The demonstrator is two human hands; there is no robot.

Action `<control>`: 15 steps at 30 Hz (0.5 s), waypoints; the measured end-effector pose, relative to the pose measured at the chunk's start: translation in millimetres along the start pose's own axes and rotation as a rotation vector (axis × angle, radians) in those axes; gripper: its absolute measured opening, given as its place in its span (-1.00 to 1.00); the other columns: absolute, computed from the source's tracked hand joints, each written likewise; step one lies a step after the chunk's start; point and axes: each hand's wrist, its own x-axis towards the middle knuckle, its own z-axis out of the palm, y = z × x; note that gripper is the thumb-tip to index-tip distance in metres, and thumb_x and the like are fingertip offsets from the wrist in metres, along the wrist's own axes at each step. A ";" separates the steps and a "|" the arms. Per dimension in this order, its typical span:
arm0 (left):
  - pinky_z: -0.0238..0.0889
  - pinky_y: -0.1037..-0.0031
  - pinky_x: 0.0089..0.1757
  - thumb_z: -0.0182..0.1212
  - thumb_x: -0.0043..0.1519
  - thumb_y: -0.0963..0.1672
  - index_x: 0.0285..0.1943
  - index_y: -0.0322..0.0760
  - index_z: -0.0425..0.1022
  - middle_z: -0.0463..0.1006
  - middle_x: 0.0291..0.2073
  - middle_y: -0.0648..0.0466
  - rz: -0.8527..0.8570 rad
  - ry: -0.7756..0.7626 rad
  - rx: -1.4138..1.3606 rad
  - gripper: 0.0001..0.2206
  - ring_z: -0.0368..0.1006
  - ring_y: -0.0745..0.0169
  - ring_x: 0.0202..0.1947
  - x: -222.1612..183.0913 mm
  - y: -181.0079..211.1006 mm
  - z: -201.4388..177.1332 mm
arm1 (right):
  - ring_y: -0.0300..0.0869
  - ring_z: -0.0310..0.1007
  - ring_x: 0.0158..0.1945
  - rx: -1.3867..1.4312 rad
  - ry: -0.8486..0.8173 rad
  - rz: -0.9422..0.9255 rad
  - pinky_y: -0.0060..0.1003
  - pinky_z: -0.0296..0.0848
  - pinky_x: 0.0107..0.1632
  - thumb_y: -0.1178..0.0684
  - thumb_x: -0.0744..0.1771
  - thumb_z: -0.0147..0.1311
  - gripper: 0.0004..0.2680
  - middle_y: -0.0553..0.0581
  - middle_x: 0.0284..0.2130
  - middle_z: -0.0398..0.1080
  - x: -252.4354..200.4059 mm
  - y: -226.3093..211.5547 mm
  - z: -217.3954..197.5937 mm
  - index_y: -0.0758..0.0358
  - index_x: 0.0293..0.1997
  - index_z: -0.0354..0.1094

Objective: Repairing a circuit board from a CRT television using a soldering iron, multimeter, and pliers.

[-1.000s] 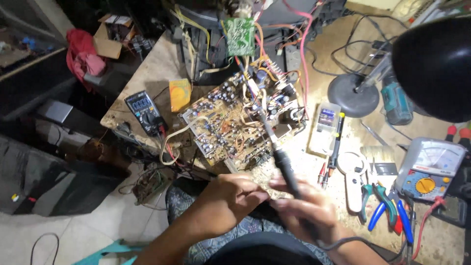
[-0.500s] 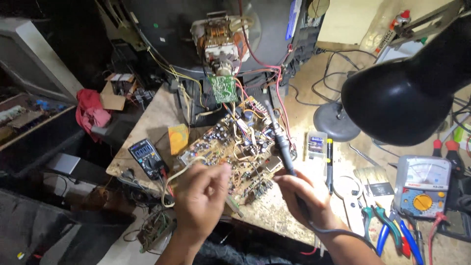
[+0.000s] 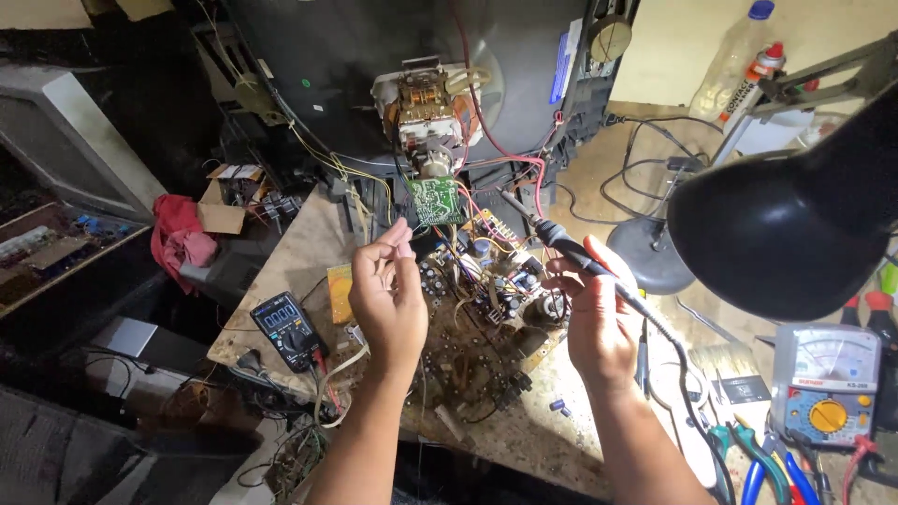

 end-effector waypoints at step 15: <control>0.50 0.20 0.00 0.07 0.31 -0.31 -0.16 -0.43 0.30 0.59 0.03 -0.34 0.077 -0.078 0.045 -0.94 0.56 -0.19 0.06 14.5 -15.5 14.5 | 0.25 0.63 -0.15 0.091 0.171 0.135 0.01 0.66 -0.11 0.20 0.39 0.01 -0.81 0.64 -0.24 0.49 5.5 30.8 -5.4 0.52 0.07 0.37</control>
